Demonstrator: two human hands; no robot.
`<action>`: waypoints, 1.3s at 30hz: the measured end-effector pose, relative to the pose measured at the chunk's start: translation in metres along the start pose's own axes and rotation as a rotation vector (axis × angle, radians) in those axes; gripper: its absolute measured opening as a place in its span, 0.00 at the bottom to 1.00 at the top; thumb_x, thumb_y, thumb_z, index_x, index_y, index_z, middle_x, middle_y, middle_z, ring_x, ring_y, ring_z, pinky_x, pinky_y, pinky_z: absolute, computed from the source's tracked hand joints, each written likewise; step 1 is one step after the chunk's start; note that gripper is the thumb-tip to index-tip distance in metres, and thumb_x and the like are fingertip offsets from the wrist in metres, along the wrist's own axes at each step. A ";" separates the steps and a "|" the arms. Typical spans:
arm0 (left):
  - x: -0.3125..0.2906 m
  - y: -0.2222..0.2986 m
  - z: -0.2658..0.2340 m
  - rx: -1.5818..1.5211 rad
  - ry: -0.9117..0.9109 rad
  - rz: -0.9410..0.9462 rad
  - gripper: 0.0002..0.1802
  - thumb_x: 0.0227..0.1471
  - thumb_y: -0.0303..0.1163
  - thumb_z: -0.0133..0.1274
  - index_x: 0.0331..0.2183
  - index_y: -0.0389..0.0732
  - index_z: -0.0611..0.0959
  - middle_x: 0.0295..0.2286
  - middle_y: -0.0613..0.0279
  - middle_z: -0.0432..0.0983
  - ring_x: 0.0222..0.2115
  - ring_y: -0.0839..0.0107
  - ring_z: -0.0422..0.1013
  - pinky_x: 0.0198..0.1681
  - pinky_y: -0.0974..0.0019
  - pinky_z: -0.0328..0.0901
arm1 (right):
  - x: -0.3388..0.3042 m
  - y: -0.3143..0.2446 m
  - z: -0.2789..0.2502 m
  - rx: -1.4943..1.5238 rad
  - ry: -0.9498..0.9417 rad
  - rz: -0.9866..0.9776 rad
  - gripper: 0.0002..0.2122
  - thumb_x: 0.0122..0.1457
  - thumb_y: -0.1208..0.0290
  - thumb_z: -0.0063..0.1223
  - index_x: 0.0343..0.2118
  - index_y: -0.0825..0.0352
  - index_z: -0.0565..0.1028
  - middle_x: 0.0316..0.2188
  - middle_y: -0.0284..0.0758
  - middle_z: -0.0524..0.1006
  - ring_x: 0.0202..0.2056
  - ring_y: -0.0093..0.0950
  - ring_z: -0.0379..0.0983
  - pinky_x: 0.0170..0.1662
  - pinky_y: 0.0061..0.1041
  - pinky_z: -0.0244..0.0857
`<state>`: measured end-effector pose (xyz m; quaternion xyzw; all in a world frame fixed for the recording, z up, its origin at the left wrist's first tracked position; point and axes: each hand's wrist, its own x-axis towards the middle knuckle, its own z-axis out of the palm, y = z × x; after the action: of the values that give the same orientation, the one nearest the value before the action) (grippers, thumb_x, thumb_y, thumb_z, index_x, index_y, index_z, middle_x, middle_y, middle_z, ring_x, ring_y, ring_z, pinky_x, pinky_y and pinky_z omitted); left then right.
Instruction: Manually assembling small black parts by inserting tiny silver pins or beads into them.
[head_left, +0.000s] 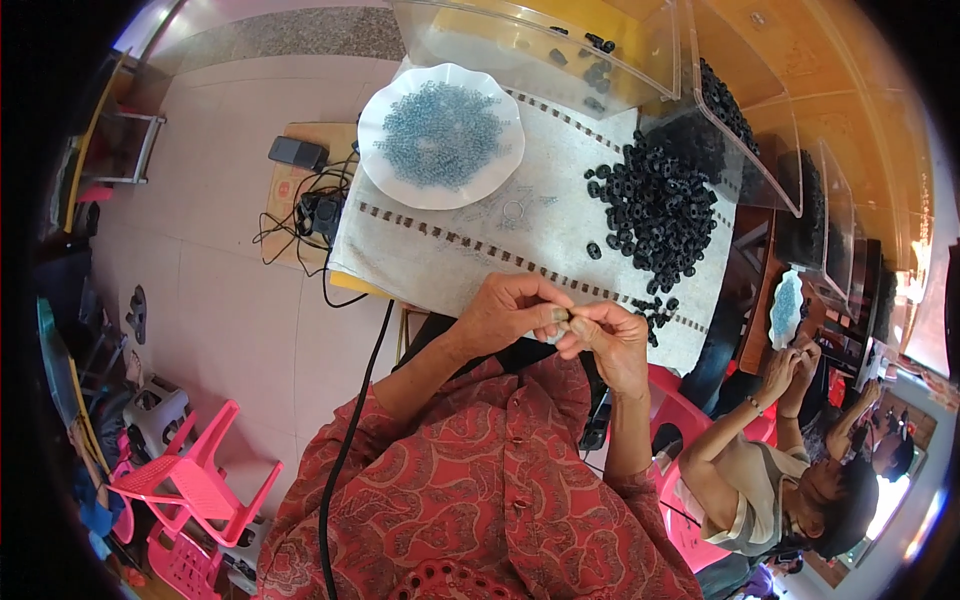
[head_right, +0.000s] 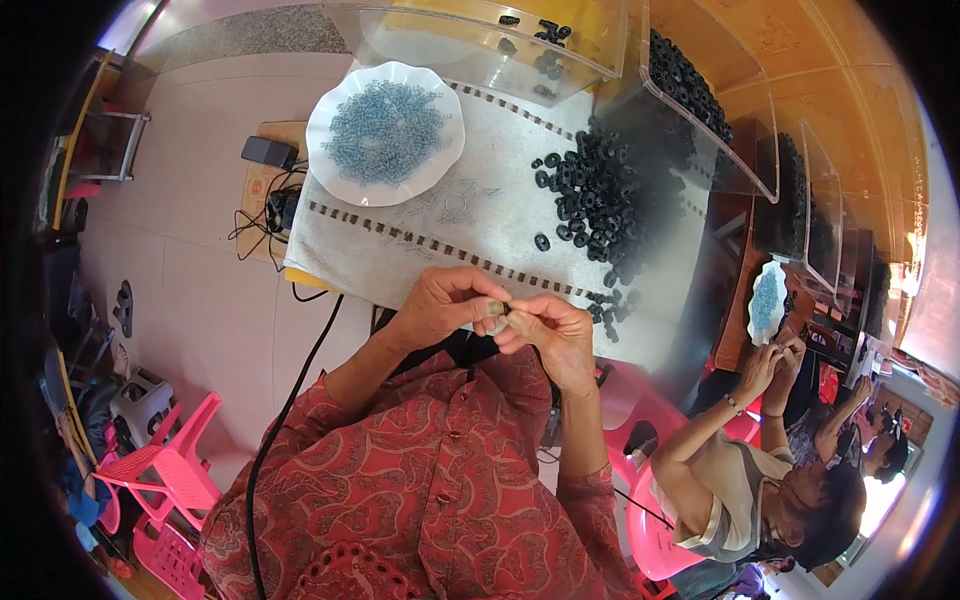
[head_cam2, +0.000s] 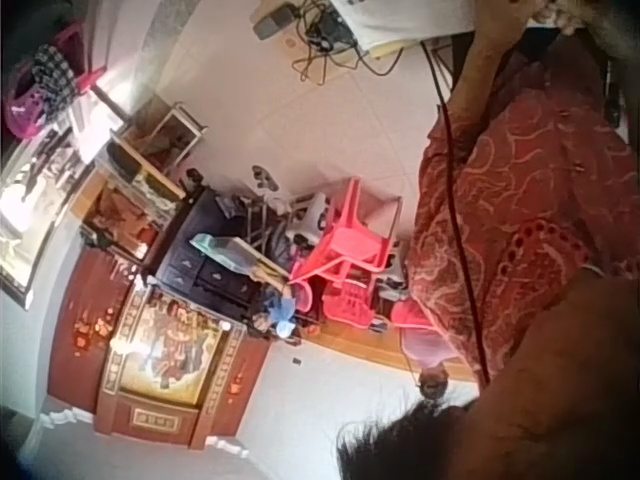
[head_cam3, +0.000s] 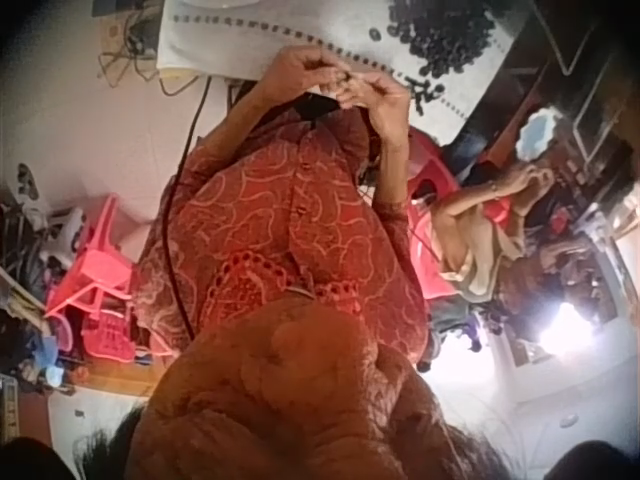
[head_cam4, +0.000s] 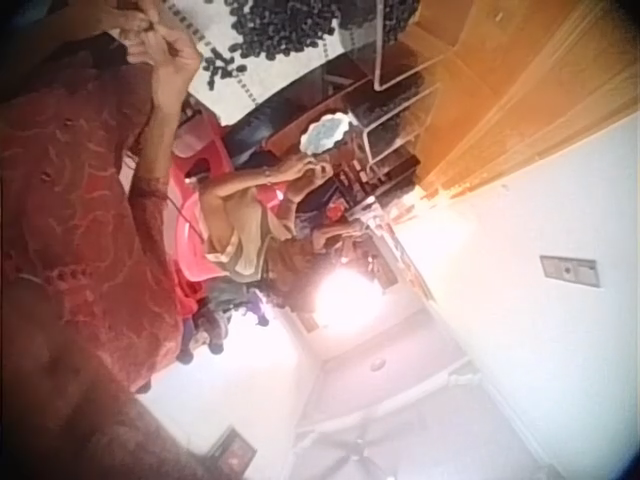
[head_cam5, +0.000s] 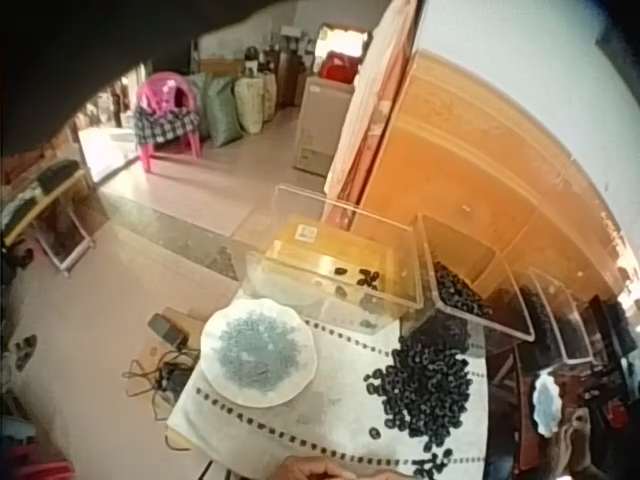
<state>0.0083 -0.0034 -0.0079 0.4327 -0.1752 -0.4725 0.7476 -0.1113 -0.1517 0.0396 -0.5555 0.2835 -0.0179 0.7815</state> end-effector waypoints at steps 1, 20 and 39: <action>-0.003 0.002 0.001 -0.046 -0.024 -0.066 0.06 0.54 0.22 0.54 0.36 0.32 0.81 0.27 0.61 0.78 0.24 0.79 0.74 0.26 0.77 0.69 | -0.001 0.001 -0.006 -0.001 -0.003 0.000 0.04 0.56 0.82 0.55 0.34 0.74 0.76 0.27 0.41 0.79 0.25 0.28 0.78 0.27 0.23 0.76; -0.018 -0.005 0.016 0.052 0.042 -0.040 0.06 0.55 0.24 0.53 0.35 0.33 0.81 0.26 0.62 0.78 0.23 0.80 0.73 0.26 0.76 0.70 | -0.011 0.016 -0.003 0.029 0.035 0.000 0.03 0.55 0.79 0.59 0.29 0.69 0.74 0.23 0.35 0.77 0.19 0.18 0.73 0.19 0.15 0.68; 0.033 0.019 -0.004 1.185 0.430 0.524 0.05 0.47 0.23 0.56 0.31 0.39 0.80 0.27 0.58 0.71 0.26 0.59 0.73 0.27 0.62 0.67 | 0.024 0.015 0.012 -0.958 0.424 -0.541 0.04 0.57 0.76 0.54 0.32 0.71 0.78 0.26 0.38 0.78 0.26 0.26 0.74 0.31 0.23 0.67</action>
<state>0.0378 -0.0265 0.0001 0.7966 -0.3508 -0.0038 0.4922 -0.0900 -0.1435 0.0187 -0.8835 0.2582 -0.1971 0.3374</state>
